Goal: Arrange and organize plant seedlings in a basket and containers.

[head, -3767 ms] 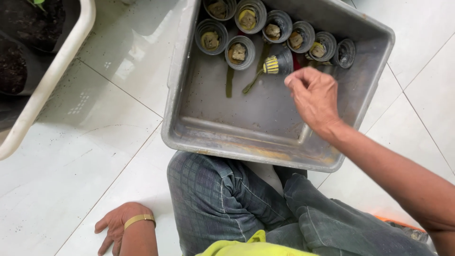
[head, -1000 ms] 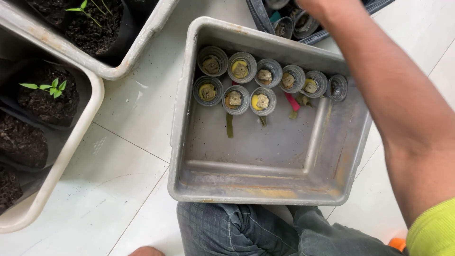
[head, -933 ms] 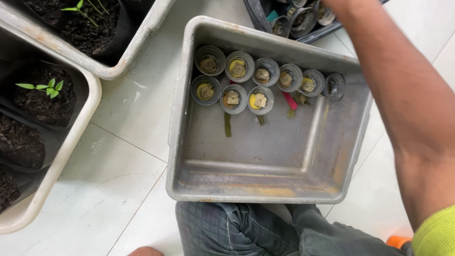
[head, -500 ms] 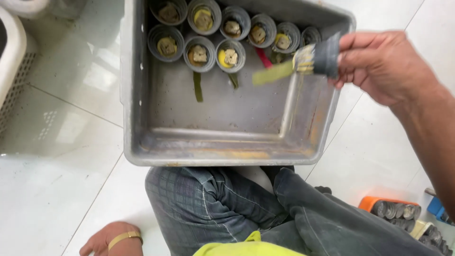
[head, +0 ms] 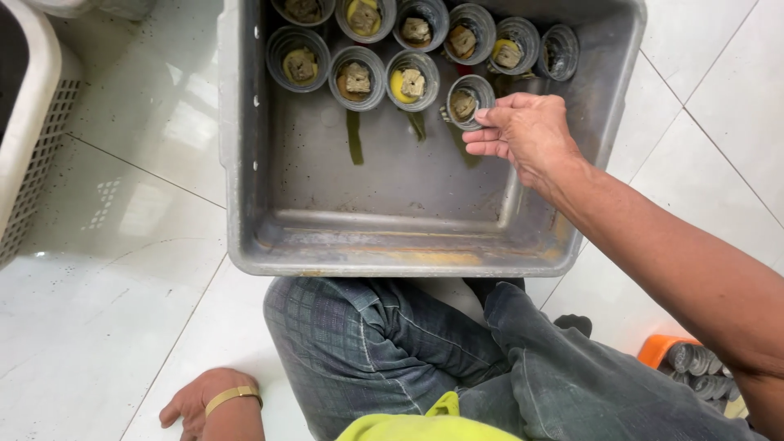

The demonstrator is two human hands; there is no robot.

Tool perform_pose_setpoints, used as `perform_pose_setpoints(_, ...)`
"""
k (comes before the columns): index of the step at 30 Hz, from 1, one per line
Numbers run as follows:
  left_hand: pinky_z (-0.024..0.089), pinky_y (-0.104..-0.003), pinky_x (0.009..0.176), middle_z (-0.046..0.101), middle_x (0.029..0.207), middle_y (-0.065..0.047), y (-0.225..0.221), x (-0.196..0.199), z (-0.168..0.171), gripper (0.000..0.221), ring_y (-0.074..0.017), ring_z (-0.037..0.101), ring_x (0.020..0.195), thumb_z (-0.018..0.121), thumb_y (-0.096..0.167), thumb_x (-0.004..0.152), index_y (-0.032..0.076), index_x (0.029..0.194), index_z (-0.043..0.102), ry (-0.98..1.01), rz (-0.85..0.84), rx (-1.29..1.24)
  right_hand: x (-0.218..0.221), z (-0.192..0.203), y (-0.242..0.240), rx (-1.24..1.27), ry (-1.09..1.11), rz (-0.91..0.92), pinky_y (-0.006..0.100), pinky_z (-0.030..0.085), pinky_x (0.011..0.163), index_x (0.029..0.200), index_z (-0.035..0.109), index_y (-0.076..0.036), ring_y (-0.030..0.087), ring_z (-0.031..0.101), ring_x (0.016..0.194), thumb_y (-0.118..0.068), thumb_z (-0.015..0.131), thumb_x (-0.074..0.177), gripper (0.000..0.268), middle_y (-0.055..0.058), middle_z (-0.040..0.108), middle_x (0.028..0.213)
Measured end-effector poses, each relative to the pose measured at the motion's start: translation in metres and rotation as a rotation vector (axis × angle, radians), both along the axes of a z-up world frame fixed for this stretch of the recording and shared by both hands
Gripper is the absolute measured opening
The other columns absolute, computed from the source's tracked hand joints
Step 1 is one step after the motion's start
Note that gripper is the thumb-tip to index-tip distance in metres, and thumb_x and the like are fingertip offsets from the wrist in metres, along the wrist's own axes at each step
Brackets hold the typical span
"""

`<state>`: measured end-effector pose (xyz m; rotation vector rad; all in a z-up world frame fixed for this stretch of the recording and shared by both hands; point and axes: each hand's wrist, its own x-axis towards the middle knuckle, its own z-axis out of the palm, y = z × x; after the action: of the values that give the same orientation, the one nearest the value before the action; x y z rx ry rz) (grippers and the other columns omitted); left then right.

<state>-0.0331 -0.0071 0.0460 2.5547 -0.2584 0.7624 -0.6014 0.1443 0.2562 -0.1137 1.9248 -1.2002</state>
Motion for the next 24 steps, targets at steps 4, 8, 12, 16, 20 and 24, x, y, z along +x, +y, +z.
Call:
perform_pose_setpoints(4,0.056,-0.02,0.091,0.081,0.106,0.001,0.001,0.0,0.005,0.067,-0.0094,0.078,0.098,0.038,0.06,0.097,0.004,0.121,0.065,-0.009,0.029,-0.003,-0.002,-0.009,0.0,0.012,-0.029,-0.001,0.036,0.062,0.064,0.107,0.065,0.009,0.026,0.071,0.073,-0.001,0.062,0.093,0.018,0.023,0.068,0.092)
perform_pose_setpoints(8,0.056,-0.02,0.092,0.081,0.107,0.001,0.002,-0.001,0.005,0.067,-0.0093,0.078,0.098,0.038,0.06,0.097,0.004,0.122,0.065,-0.01,0.037,-0.003,-0.001,-0.009,-0.003,0.027,-0.05,-0.024,0.036,0.063,0.065,0.108,0.064,0.01,0.027,0.072,0.074,-0.002,0.062,0.093,0.02,0.024,0.068,0.093)
perform_pose_setpoints(12,0.056,-0.02,0.092,0.081,0.107,0.001,0.004,0.033,-0.033,0.067,-0.0092,0.078,0.098,0.038,0.06,0.097,0.004,0.122,0.065,-0.006,0.021,-0.004,0.001,-0.007,-0.009,0.04,-0.067,-0.071,0.037,0.064,0.065,0.109,0.063,0.011,0.028,0.073,0.076,-0.004,0.062,0.093,0.022,0.026,0.068,0.095)
perform_pose_setpoints(16,0.056,-0.019,0.092,0.081,0.107,0.001,-0.002,-0.004,0.007,0.067,-0.0091,0.078,0.099,0.038,0.06,0.097,0.004,0.122,0.064,-0.003,0.017,-0.007,0.003,-0.007,-0.01,0.051,-0.085,-0.106,0.037,0.065,0.066,0.109,0.062,0.012,0.029,0.074,0.077,-0.005,0.062,0.093,0.024,0.027,0.067,0.097)
perform_pose_setpoints(20,0.056,-0.019,0.092,0.081,0.108,0.001,-0.002,-0.011,0.015,0.067,-0.009,0.078,0.099,0.038,0.06,0.097,0.004,0.123,0.064,0.004,0.025,-0.013,0.004,-0.003,-0.013,0.06,-0.098,-0.128,0.037,0.066,0.067,0.11,0.061,0.013,0.031,0.075,0.079,-0.006,0.063,0.092,0.026,0.029,0.067,0.098)
perform_pose_setpoints(24,0.056,-0.019,0.092,0.081,0.108,0.001,0.013,0.058,-0.055,0.067,-0.0089,0.078,0.099,0.038,0.06,0.097,0.004,0.123,0.064,0.016,0.031,-0.02,0.007,0.005,-0.017,0.068,-0.106,-0.153,0.038,0.067,0.068,0.111,0.059,0.014,0.032,0.075,0.08,-0.008,0.063,0.092,0.029,0.03,0.066,0.1)
